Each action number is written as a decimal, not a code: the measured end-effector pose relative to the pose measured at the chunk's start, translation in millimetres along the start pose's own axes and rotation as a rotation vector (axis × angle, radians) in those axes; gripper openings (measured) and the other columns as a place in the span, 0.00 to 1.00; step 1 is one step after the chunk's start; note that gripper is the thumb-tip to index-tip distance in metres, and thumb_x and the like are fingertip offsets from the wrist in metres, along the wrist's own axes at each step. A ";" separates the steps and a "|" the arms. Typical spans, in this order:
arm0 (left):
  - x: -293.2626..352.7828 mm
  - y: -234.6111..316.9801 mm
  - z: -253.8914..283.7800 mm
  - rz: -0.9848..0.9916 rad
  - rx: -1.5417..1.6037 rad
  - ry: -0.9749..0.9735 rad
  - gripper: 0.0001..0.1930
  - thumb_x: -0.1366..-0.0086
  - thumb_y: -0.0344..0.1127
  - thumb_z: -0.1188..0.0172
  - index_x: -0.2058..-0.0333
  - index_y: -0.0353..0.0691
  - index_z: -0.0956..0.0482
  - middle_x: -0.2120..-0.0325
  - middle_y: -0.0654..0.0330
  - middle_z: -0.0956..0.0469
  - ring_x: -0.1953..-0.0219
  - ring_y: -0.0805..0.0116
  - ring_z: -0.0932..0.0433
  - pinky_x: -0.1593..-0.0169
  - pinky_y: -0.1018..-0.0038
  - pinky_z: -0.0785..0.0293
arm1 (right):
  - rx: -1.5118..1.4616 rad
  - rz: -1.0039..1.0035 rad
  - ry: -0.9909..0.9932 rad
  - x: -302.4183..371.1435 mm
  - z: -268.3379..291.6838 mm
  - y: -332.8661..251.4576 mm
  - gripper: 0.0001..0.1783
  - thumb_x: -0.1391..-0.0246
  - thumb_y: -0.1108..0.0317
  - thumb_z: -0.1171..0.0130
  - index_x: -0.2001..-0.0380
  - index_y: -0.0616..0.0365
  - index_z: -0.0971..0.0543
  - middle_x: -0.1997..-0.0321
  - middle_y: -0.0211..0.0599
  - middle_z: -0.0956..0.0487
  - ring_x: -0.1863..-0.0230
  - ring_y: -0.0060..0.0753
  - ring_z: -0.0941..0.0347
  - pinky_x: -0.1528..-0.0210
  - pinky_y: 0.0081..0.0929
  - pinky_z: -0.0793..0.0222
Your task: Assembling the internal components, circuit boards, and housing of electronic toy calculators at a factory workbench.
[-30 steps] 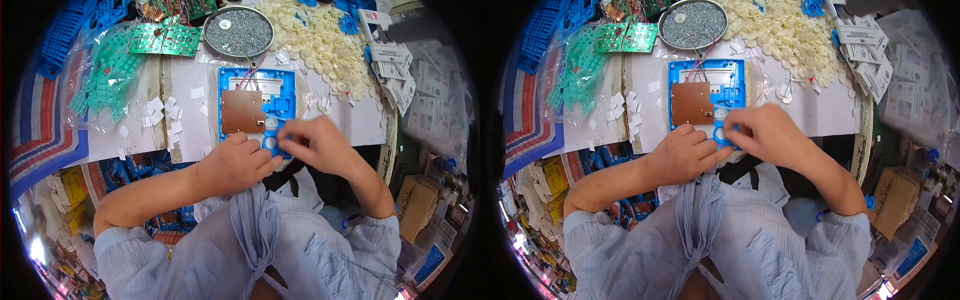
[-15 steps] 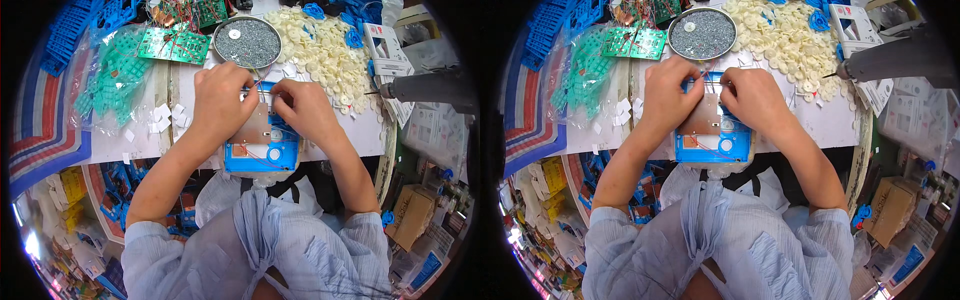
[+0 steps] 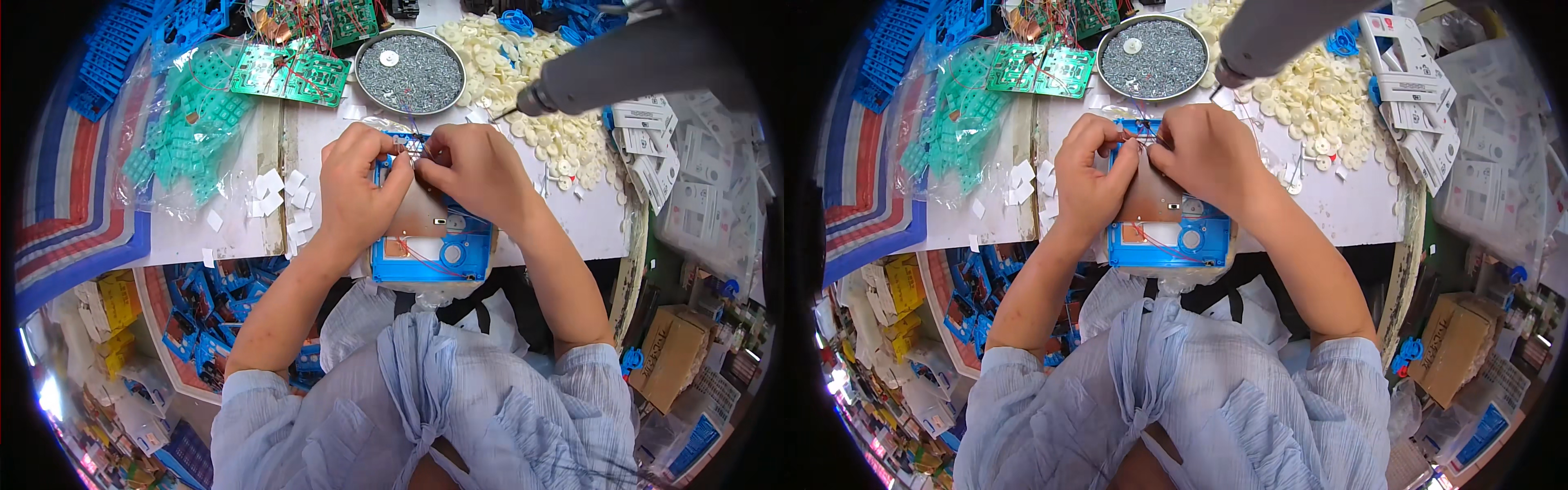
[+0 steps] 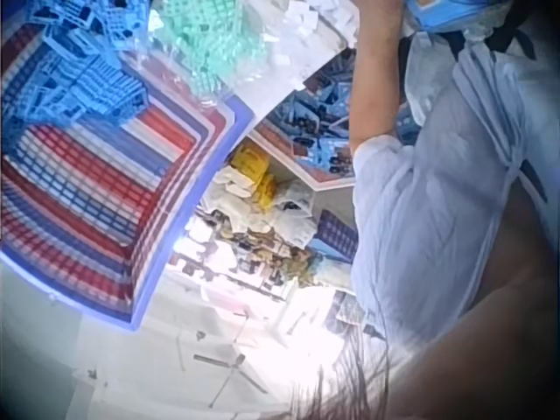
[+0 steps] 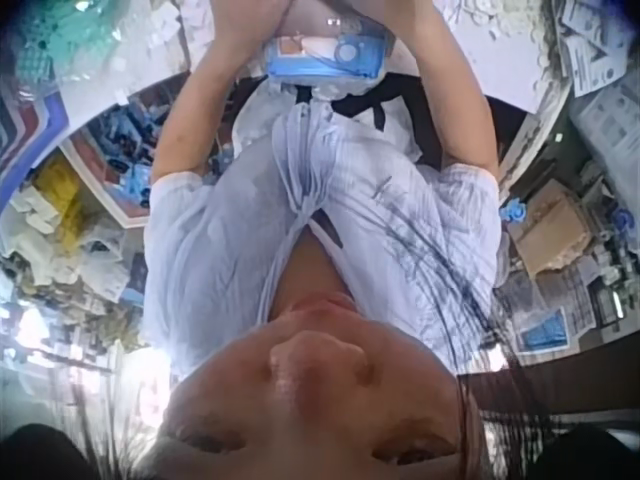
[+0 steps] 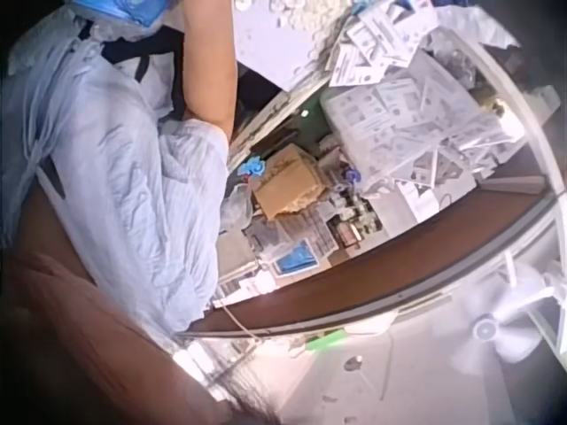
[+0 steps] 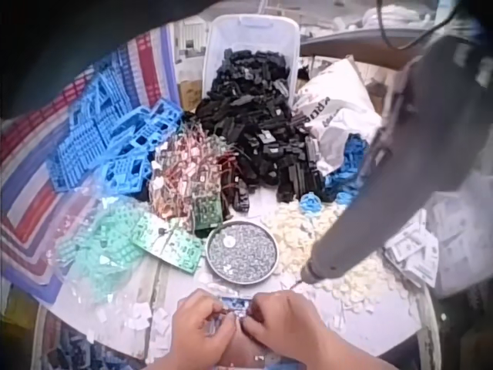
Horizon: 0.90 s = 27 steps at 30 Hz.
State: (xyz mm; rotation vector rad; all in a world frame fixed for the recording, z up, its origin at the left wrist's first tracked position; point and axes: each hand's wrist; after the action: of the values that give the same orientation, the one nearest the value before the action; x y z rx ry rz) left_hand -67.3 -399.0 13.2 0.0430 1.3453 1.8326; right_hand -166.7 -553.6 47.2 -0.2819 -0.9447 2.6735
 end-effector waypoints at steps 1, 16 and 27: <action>0.9 -0.4 -0.8 0.005 0.013 0.008 0.05 0.44 0.23 0.37 0.71 0.33 0.25 0.73 0.58 0.26 0.72 0.72 0.30 0.67 0.76 0.34 | -0.014 -0.027 -0.036 -0.5 1.5 -0.6 0.13 0.53 0.61 0.36 0.77 0.61 0.20 0.74 0.48 0.19 0.69 0.54 0.20 0.64 0.45 0.24; 8.3 -3.1 -5.2 -0.077 -0.035 0.076 0.05 0.44 0.22 0.38 0.68 0.35 0.24 0.70 0.58 0.27 0.69 0.68 0.29 0.65 0.75 0.33 | 0.138 -0.056 -0.079 -6.8 4.9 -13.2 0.11 0.53 0.64 0.37 0.76 0.63 0.19 0.73 0.51 0.18 0.68 0.54 0.19 0.62 0.47 0.23; 0.9 8.1 -3.5 -0.244 -0.253 -0.048 0.10 0.48 0.30 0.35 0.65 0.44 0.21 0.60 0.65 0.20 0.54 0.59 0.26 0.46 0.59 0.38 | 0.332 -0.026 0.036 2.6 9.5 -18.6 0.09 0.53 0.67 0.37 0.74 0.62 0.22 0.73 0.49 0.18 0.70 0.52 0.19 0.66 0.46 0.23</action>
State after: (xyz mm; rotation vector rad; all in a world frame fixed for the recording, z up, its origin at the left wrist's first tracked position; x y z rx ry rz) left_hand -74.4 -401.7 17.7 -0.2010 1.0289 1.7661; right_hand -168.0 -544.4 66.1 -0.2403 -0.4769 2.7326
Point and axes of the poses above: each hand's wrist, its own x-axis away from the middle knuckle, its own z-axis out of the back of the hand, y = z × x
